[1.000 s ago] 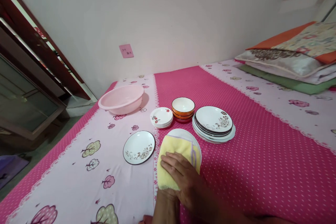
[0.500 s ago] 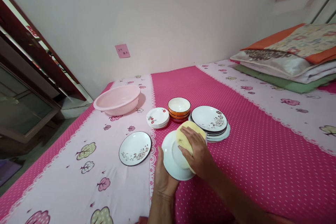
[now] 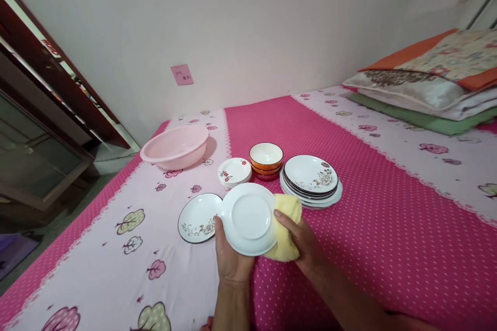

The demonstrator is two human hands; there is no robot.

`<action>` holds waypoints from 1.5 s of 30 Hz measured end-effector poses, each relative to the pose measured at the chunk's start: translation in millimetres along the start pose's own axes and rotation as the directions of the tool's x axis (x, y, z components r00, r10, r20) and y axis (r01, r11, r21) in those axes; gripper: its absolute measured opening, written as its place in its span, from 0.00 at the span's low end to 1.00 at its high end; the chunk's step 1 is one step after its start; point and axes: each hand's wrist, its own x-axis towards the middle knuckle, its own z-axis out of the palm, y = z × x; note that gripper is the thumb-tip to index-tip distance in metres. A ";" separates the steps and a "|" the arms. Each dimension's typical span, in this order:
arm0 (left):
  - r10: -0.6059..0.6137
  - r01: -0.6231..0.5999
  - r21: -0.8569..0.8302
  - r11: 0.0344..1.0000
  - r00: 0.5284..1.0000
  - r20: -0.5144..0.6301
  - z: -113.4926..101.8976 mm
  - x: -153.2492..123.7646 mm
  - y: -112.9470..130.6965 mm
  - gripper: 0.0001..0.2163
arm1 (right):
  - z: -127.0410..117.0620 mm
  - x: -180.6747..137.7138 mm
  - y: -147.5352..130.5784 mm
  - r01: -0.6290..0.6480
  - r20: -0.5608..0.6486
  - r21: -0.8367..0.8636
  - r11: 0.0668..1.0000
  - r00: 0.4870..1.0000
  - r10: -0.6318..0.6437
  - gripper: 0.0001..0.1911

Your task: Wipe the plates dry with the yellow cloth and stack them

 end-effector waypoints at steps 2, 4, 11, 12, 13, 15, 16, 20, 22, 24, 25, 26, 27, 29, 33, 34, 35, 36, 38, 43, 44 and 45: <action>-0.005 0.005 0.014 1.000 0.999 -0.045 2.0 1.6 0.7 0.27 | -0.7 1.0 0.0 0.006 0.001 0.009 1.000 1.000 -0.006 0.40; 0.011 -0.008 0.041 0.999 0.996 -0.090 3.7 2.8 1.7 0.26 | -1.5 1.5 -0.6 0.018 0.025 0.001 1.000 1.000 -0.018 0.41; 0.003 0.001 0.051 0.999 0.998 -0.061 4.0 1.8 3.8 0.26 | -1.2 -4.7 -15.2 0.024 0.060 -0.053 0.998 0.998 -0.021 0.37; 0.000 0.002 0.045 0.999 0.998 -0.055 3.9 1.3 4.1 0.26 | -1.0 -6.0 -18.3 0.039 0.044 -0.079 0.996 0.998 -0.036 0.36; 0.002 0.000 0.038 0.999 0.999 -0.053 3.9 0.7 4.4 0.26 | -1.0 -7.3 -21.2 0.063 0.018 -0.114 0.991 0.998 -0.061 0.35; 0.007 -0.006 0.019 1.000 0.999 -0.051 3.8 -0.2 5.3 0.26 | -1.4 -9.9 -25.8 0.137 -0.050 -0.205 0.969 0.987 -0.150 0.32; 0.009 -0.009 0.008 1.000 0.999 -0.048 3.7 -0.6 5.9 0.26 | -2.1 -11.2 -27.4 0.189 -0.086 -0.256 0.948 0.972 -0.217 0.30; 0.015 -0.015 -0.002 1.000 0.999 -0.028 5.1 -1.8 7.4 0.25 | -7.2 -16.6 -30.0 0.516 -0.010 -0.500 0.696 0.800 -0.600 0.24; 0.013 -0.013 0.019 1.000 1.000 -0.017 7.3 -2.6 6.1 0.25 | -10.2 -18.7 -29.6 0.702 0.219 -0.554 0.447 0.641 -0.736 0.25; -0.007 0.007 0.037 0.999 1.000 -0.008 9.5 -3.8 3.4 0.25 | -11.7 -20.1 -27.5 0.822 0.467 -0.523 0.227 0.499 -0.730 0.27; -0.022 0.022 0.044 0.999 1.000 -0.001 10.2 -4.5 1.8 0.25 | -11.4 -20.8 -25.6 0.850 0.564 -0.505 0.149 0.456 -0.688 0.28; -0.040 0.040 0.051 0.998 0.999 0.006 10.6 -5.4 0.5 0.25 | -10.2 -21.6 -23.2 0.865 0.640 -0.494 0.089 0.430 -0.636 0.29; -0.063 0.062 0.059 0.996 0.998 0.015 10.6 -6.2 -0.4 0.26 | -8.0 -22.8 -20.6 0.872 0.699 -0.487 0.043 0.419 -0.580 0.30; -0.122 0.119 0.074 0.990 0.992 0.038 9.7 -7.4 -0.2 0.28 | -1.6 -26.4 -15.6 0.881 0.773 -0.474 0.000 0.416 -0.479 0.31; -0.194 0.188 0.085 0.979 0.979 0.066 6.4 -5.8 6.7 0.35 | 9.4 -36.1 -14.8 0.894 0.832 -0.439 0.093 0.443 -0.332 0.27; -0.168 0.162 0.083 0.983 0.984 0.063 5.5 -4.4 9.1 0.35 | 9.4 -37.4 -16.5 0.891 0.833 -0.435 0.130 0.453 -0.318 0.26; -0.120 0.115 0.082 0.990 0.991 0.052 4.6 -2.8 11.5 0.34 | 7.9 -37.8 -18.6 0.884 0.822 -0.436 0.167 0.467 -0.325 0.24; -0.059 0.056 0.083 0.995 0.998 0.033 3.8 -1.2 14.0 0.33 | 5.2 -36.8 -20.6 0.872 0.795 -0.444 0.207 0.490 -0.357 0.22; 0.067 -0.066 0.082 0.994 0.998 -0.015 2.4 1.2 18.8 0.30 | -2.0 -31.3 -23.7 0.813 0.653 -0.487 0.319 0.582 -0.484 0.18; 0.187 -0.183 0.041 0.982 0.977 -0.105 3.1 0.2 25.9 0.24 | -9.3 -10.8 -24.2 0.297 -0.098 -0.393 0.870 0.927 -0.361 0.26; 0.184 -0.181 0.038 0.983 0.977 -0.104 4.2 -0.5 25.5 0.23 | -7.4 -8.7 -23.0 0.178 -0.127 -0.299 0.937 0.966 -0.224 0.29; 0.169 -0.166 0.041 0.985 0.981 -0.099 5.5 -1.1 24.4 0.23 | -4.6 -7.9 -21.4 0.078 -0.093 -0.216 0.973 0.991 -0.100 0.32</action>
